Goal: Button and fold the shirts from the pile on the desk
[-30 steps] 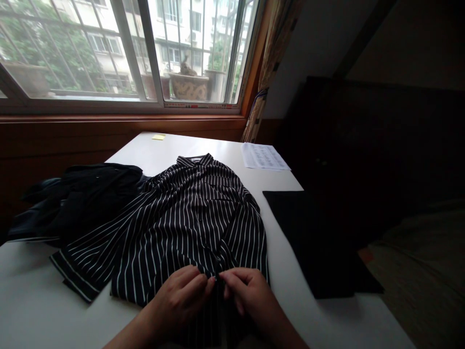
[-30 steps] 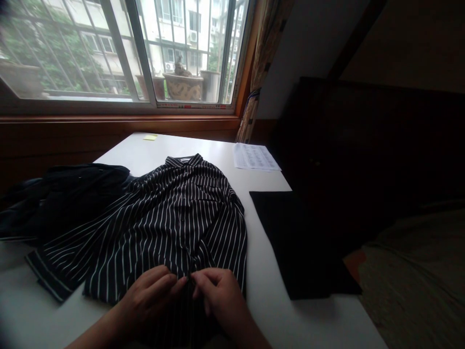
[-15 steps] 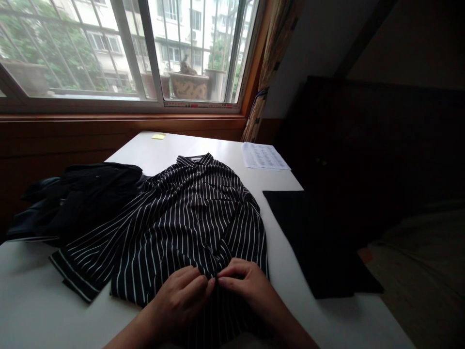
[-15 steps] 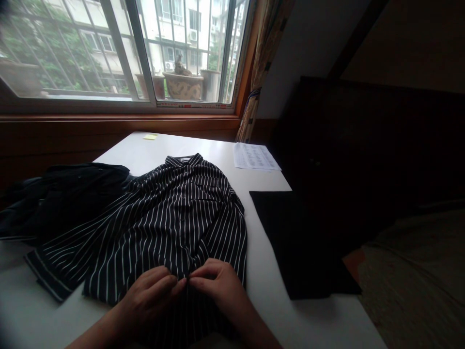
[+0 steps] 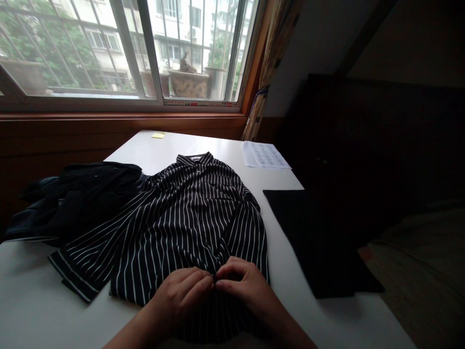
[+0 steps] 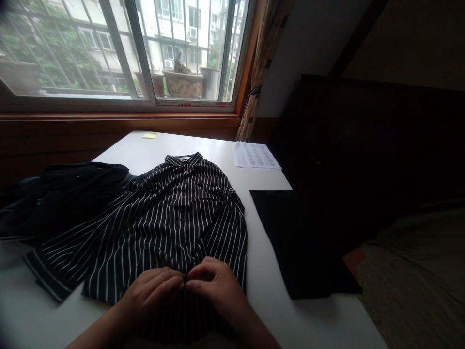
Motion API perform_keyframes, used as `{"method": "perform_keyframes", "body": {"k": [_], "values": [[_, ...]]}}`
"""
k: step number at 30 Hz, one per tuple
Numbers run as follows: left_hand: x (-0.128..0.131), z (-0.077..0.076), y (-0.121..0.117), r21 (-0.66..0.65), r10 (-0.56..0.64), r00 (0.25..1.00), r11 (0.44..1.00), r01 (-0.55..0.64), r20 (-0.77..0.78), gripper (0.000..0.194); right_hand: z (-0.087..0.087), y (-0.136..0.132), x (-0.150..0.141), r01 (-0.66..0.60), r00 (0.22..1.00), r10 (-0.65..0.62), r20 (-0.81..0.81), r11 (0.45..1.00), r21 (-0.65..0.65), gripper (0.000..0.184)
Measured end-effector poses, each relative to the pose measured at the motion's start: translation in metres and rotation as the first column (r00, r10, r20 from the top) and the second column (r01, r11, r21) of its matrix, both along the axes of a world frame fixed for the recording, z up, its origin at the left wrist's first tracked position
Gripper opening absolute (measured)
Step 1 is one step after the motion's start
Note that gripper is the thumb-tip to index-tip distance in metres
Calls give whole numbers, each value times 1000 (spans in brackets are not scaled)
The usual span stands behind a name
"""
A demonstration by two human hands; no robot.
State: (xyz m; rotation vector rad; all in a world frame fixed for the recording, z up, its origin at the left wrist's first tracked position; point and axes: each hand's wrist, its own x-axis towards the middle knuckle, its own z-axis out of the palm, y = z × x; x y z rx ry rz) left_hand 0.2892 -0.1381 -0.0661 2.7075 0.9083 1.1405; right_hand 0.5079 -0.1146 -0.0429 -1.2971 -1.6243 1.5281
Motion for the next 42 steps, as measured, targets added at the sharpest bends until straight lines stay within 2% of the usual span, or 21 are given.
{"method": "perform_keyframes", "body": {"k": [5, 11, 16, 20, 23, 26, 31, 35, 42], "values": [[-2, -4, 1, -12, -64, 996, 998, 63, -58, 27, -1, -1, -1, 2, 1000, -2, -12, 1000, -5, 8], [-1, 2, -1, -28, -41, 998, 999, 40, -49, 23, 0, -2, -1, 7, 1000, -7, -7, 1000, -16, 11], [-2, 7, 0, 21, -13, 1000, 1000, 13, -6, 24, -1, -2, 0, -10, 1000, 10, -23, 1000, 4, 13], [-5, 6, 1, 63, 9, 1000, 998, -10, 26, 25, 0, -1, 2, -26, 999, 28, -18, 995, 95, 22], [-6, 5, 1, 68, 7, 999, 998, -9, 36, 25, 0, 0, 4, -43, 999, 40, 15, 966, 254, 14], [-6, 7, 0, 67, 2, 999, 998, -5, 40, 26, 0, 1, 5, -95, 995, 84, 46, 883, 460, 10], [-6, 7, -1, 74, 17, 999, 997, -20, 43, 26, 2, 6, 7, -224, 975, 141, 173, 633, 741, 12], [-7, 6, -2, 74, 24, 999, 997, -27, 42, 27, 6, 13, 8, -329, 944, 134, 301, 445, 833, 10], [-7, 11, -1, 89, 37, 995, 995, -45, 88, 28, 8, 19, 9, -445, 896, 122, 428, 258, 858, 10]]}}
